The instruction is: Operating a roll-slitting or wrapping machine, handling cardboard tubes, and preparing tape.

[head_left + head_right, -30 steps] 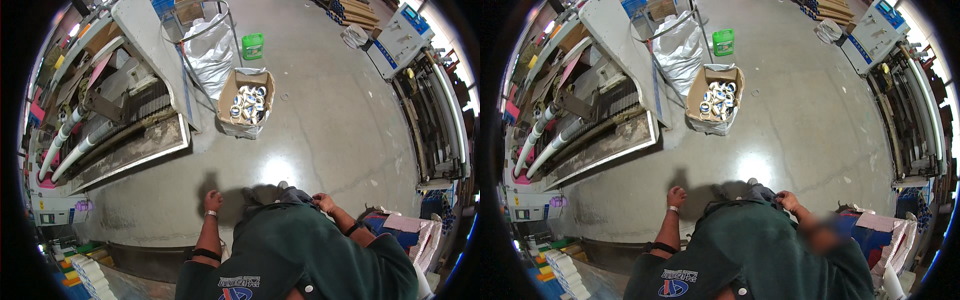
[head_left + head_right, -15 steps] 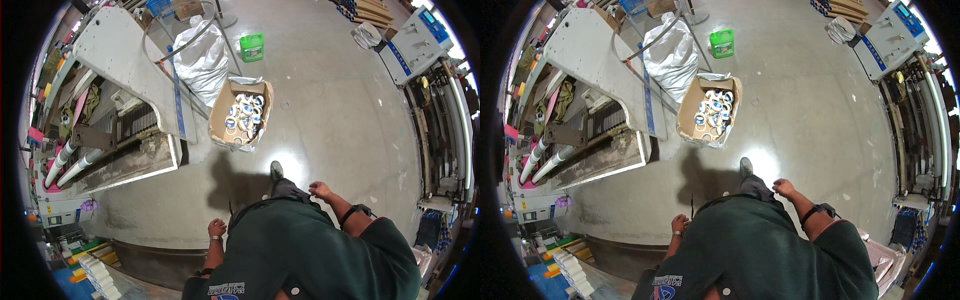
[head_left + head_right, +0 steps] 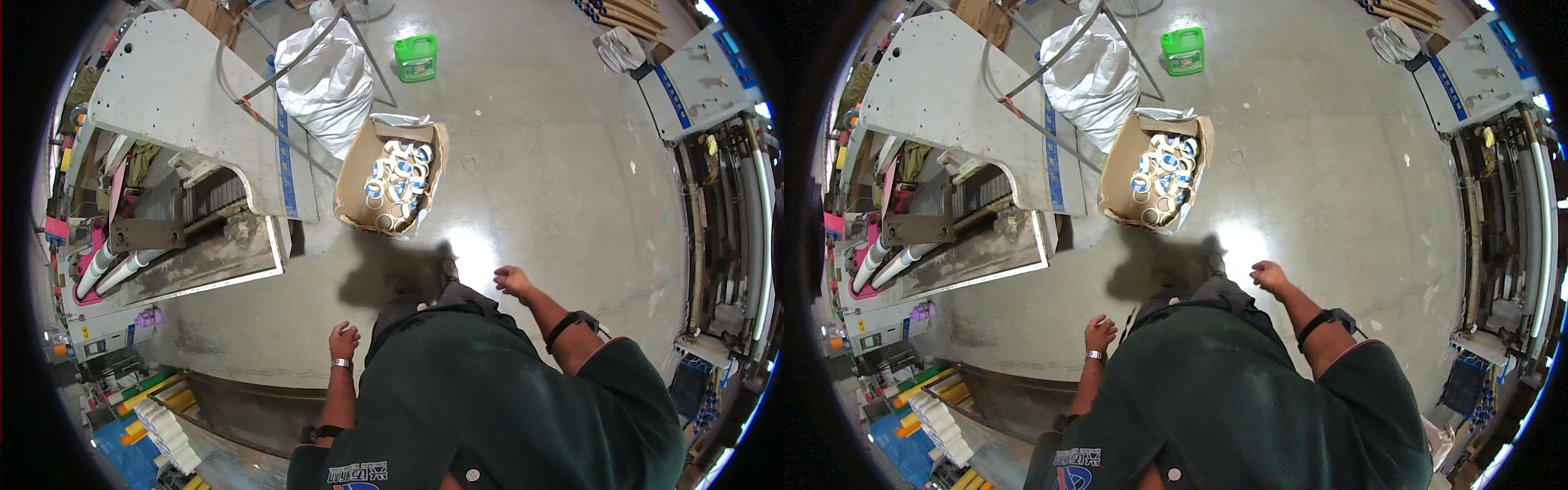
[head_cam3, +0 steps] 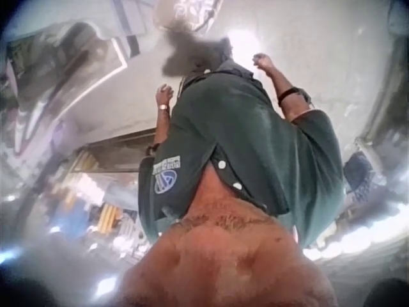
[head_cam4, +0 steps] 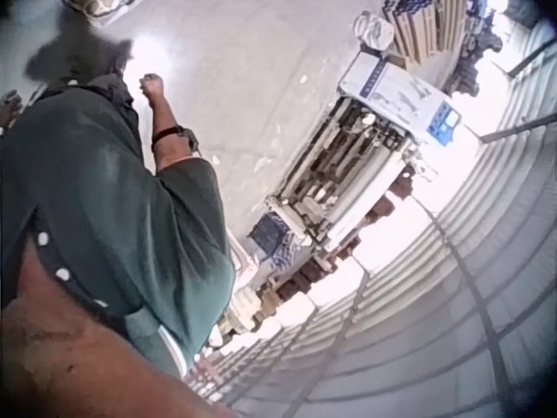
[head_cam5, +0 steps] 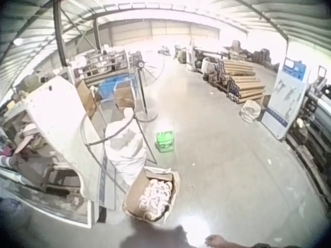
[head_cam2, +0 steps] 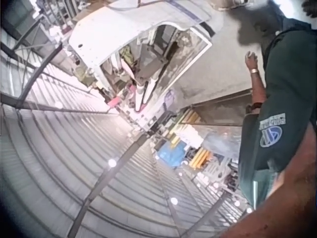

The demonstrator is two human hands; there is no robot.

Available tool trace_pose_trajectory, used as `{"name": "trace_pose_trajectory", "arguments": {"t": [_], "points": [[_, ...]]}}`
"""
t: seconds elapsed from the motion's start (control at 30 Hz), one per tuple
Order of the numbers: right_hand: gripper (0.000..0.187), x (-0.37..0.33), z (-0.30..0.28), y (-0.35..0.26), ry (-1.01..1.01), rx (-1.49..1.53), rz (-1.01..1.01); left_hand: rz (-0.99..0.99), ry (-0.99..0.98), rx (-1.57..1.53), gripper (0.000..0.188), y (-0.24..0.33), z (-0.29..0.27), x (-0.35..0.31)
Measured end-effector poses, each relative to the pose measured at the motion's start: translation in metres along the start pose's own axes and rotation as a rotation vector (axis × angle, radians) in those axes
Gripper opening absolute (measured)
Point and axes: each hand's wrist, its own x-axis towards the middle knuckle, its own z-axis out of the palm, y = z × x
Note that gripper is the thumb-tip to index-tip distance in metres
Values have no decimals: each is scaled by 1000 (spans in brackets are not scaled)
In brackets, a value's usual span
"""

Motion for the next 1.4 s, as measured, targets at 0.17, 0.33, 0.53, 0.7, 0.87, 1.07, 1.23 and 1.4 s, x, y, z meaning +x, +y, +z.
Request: {"name": "trace_pose_trajectory", "arguments": {"t": [0.17, 0.33, 0.53, 0.7, 0.87, 1.07, 1.23, 1.4], "points": [[36, -12, 13, 16, -124, -90, 53, -36, -36, -163, 42, 1, -14, 26], [35, -17, 8, 13, -44, -30, 128, -48, -38, -15, 41, 17, -1, 31], [36, -16, 25, -24, 20, -50, 102, -34, -30, -29, 40, 19, -15, 49], [38, -25, 58, -65, -4, -101, 43, -65, -17, -99, 40, 4, -38, 62], [40, -22, 78, -77, -46, -183, 9, -95, 15, -150, 40, -17, -59, 66], [40, -21, 89, -79, -43, -250, 35, -180, 31, -304, 41, -41, -78, 70], [40, -28, 98, -89, -36, -268, 31, -169, 0, -348, 42, -55, -87, 81], [41, -27, 98, -90, -27, -277, 26, -145, -12, -319, 41, -31, -76, 86]]}}
